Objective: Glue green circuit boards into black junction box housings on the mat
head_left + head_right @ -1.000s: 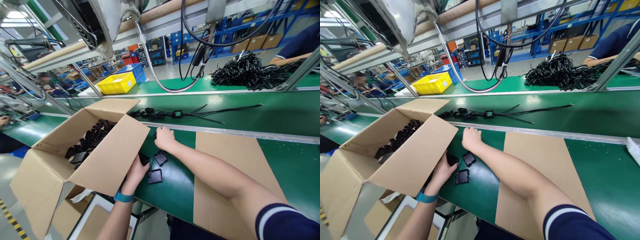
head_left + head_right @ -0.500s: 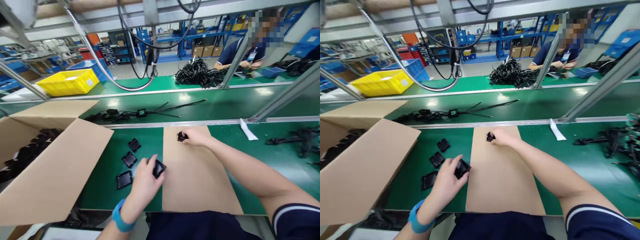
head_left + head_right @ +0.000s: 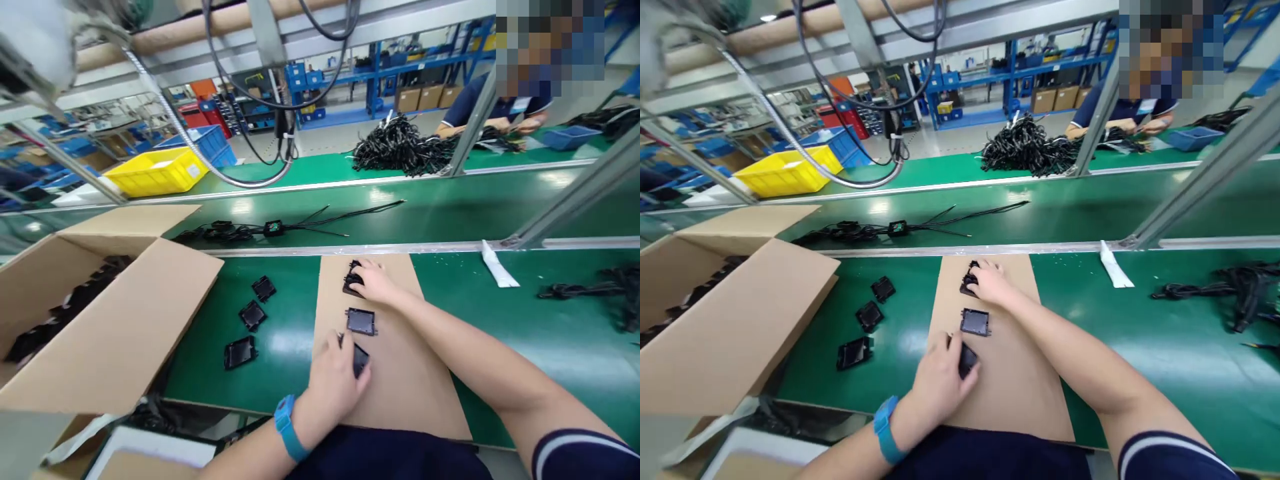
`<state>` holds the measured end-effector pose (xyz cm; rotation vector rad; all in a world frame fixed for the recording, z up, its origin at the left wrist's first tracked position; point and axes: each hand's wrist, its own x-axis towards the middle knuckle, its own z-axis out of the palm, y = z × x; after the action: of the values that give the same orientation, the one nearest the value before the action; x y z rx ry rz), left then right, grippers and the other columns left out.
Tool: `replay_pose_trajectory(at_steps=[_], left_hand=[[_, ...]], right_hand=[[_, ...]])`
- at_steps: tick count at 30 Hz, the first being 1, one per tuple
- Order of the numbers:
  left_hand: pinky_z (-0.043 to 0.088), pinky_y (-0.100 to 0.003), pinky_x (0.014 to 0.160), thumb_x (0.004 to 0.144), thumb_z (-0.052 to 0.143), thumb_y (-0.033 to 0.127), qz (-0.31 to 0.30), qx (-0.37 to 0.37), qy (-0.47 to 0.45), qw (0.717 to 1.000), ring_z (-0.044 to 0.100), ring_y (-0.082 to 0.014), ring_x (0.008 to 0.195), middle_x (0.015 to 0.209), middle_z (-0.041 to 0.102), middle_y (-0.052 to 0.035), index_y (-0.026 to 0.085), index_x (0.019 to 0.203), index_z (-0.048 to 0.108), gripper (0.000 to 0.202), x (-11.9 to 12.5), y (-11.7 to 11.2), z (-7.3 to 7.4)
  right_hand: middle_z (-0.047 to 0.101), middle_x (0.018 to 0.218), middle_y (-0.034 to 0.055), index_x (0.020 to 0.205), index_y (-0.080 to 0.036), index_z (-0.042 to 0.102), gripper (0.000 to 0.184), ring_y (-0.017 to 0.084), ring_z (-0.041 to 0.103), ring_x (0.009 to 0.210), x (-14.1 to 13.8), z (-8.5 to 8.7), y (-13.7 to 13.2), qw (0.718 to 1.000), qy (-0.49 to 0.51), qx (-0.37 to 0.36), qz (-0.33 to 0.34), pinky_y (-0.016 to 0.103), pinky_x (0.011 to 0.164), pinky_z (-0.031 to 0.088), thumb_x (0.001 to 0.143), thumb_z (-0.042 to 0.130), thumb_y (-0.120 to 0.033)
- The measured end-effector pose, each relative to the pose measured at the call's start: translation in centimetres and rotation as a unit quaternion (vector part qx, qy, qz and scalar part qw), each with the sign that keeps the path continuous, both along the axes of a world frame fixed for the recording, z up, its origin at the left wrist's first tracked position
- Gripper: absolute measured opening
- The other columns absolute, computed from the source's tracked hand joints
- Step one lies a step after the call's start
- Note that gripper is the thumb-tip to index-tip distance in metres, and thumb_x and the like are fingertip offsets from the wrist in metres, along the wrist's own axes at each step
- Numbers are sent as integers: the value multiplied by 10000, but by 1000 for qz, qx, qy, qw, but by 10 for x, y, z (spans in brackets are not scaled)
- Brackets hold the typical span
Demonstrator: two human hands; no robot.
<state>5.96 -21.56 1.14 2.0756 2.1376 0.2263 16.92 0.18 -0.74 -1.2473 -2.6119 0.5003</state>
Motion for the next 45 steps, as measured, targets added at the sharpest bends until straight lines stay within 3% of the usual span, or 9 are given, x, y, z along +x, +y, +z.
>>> replay_pose_trajectory(at_steps=[7, 10, 13, 17, 22, 32, 37, 42, 45], left_hand=[[577, -408, 763, 423, 651, 963, 24, -9, -52, 998, 693, -331, 893, 1141, 626, -201, 96, 1430, 424, 1349, 24, -14, -14], [552, -389, 769, 593, 493, 986, 30, 61, -48, 997, 665, -296, 900, 1049, 636, -147, 139, 1301, 533, 1105, -19, 5, -8], [491, -464, 873, 742, 404, 924, 176, 101, 73, 977, 609, -338, 995, 1060, 612, -179, 102, 1264, 562, 986, -94, 37, 10], [398, -523, 990, 841, 540, 758, 297, 10, 128, 946, 539, -399, 1160, 1199, 576, -262, 36, 1320, 543, 867, -174, 80, 25], [441, -438, 912, 922, 563, 314, 266, -29, 100, 958, 601, -320, 1080, 1226, 572, -212, 114, 1205, 639, 354, -196, 100, 21], [381, -434, 1136, 843, 529, 210, -164, 38, -89, 982, 523, -256, 1297, 1388, 617, -113, 169, 1322, 608, 487, -79, 205, 13], [430, -520, 1112, 895, 433, 373, -259, 31, -169, 950, 605, -301, 1229, 1300, 679, -120, 186, 1116, 718, 406, -49, 237, -15], [264, -572, 1218, 919, 479, 482, -223, 72, -124, 964, 288, -347, 1515, 1653, 298, -91, 250, 1469, 492, 597, -60, 201, -46], [311, -639, 1170, 891, 507, 479, -237, 96, -99, 962, 244, -389, 1525, 1698, 163, -41, 387, 1584, 263, 740, -59, 148, -63]], right_hand=[[394, 1551, 205, 1278, -210, 658, 713, 437, 339, 1432, 20, -18, -53, 997, -12, 46, 66, 634, 1087, 331, 850, 507, -760], [281, 1629, 205, 1456, -209, 530, 837, 461, 227, 1497, 28, -49, -66, 994, -9, 105, 30, 706, 1090, 291, 833, 465, -764], [357, 1600, 195, 1488, -239, 503, 957, 472, 210, 1504, 29, -72, -78, 989, 3, 132, 60, 728, 1094, 281, 718, 546, -806], [342, 1609, 187, 1468, -264, 537, 933, 475, 230, 1497, 34, -86, -94, 983, 21, 155, 94, 717, 1089, 309, 691, 603, -776], [332, 1630, 100, 1415, -383, 588, 738, 457, 318, 1469, 48, -96, -80, 984, 26, 116, 135, 682, 1080, 359, 734, 673, -654], [325, 1618, 194, 1425, -274, 557, 879, 436, 249, 1502, 36, -4, -92, 986, 6, 6, 168, 650, 1165, 280, 659, 779, -643], [449, 1576, 6, 1371, -389, 542, 739, 332, 374, 1462, 62, 9, -91, 987, 22, 112, 115, 489, 1131, 401, 703, 702, -660], [662, 1333, 19, 1232, -276, 655, 551, 275, 558, 1268, 212, 61, -42, 968, 14, 94, -231, 352, 1121, 354, 803, 719, -614], [603, 1276, 325, 1258, 0, 581, 561, 420, 539, 1228, 336, 89, -1, 886, -5, 93, -454, 583, 1029, 373, 988, 507, -485]])
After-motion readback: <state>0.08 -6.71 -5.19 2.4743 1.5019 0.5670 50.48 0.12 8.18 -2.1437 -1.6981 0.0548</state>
